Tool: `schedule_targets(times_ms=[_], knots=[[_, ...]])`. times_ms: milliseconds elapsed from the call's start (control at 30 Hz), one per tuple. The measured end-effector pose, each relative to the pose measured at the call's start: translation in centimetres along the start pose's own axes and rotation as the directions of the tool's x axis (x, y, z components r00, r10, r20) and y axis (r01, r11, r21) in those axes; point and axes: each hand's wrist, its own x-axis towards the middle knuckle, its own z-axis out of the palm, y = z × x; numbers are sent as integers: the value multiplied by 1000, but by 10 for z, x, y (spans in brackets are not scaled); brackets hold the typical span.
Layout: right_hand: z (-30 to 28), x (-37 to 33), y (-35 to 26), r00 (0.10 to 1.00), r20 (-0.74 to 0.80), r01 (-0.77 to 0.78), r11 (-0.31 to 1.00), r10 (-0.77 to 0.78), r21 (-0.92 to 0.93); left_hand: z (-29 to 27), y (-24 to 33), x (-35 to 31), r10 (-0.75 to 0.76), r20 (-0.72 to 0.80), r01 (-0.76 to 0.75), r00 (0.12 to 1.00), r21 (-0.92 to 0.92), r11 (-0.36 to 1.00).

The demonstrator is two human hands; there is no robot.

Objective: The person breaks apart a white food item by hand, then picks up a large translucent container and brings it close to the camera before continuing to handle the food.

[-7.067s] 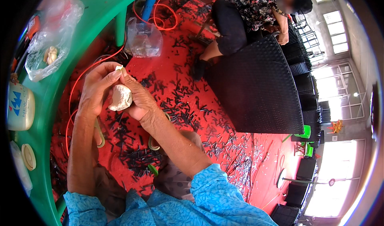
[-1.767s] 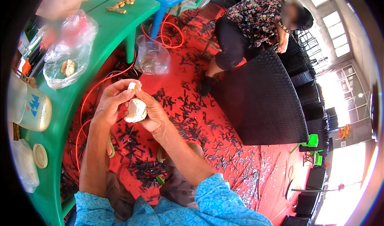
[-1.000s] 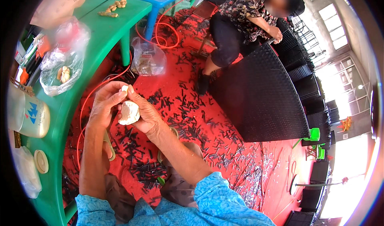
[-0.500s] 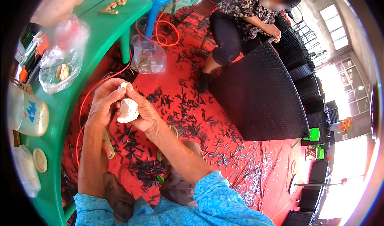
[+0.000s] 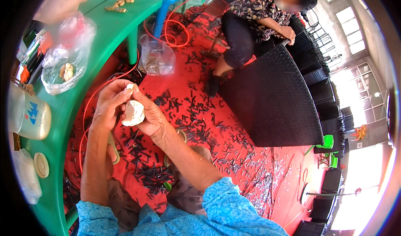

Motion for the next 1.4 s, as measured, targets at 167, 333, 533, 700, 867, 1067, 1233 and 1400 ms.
schedule_targets(times_ms=[167,333,533,700,867,1067,1233,1400], knots=[[0,1,2,1000,-27,1,1000,-1,-11,-8,-4,1,3,12,-3,1000,-7,1000],[0,2,2,1000,-15,2,1000,-2,-16,-7,-3,1,4,27,-4,1000,-11,1000],[2,3,4,1000,-14,17,1000,-17,-8,-6,0,0,-3,39,4,999,-23,1000],[0,2,4,1000,-22,13,1000,-13,17,-5,-4,1,13,26,-13,1000,11,1000],[-2,2,3,1000,10,17,999,-17,36,-4,-2,1,-2,43,2,999,-17,1000],[-1,2,2,1000,2,19,999,-19,45,-3,-3,1,-8,23,9,1000,-19,1000],[-1,2,2,1000,2,26,999,-26,39,-1,-6,2,-10,-12,10,1000,-19,1000],[0,2,1,1000,5,27,999,-27,40,-2,-5,2,-18,-4,18,1000,-11,1000]])
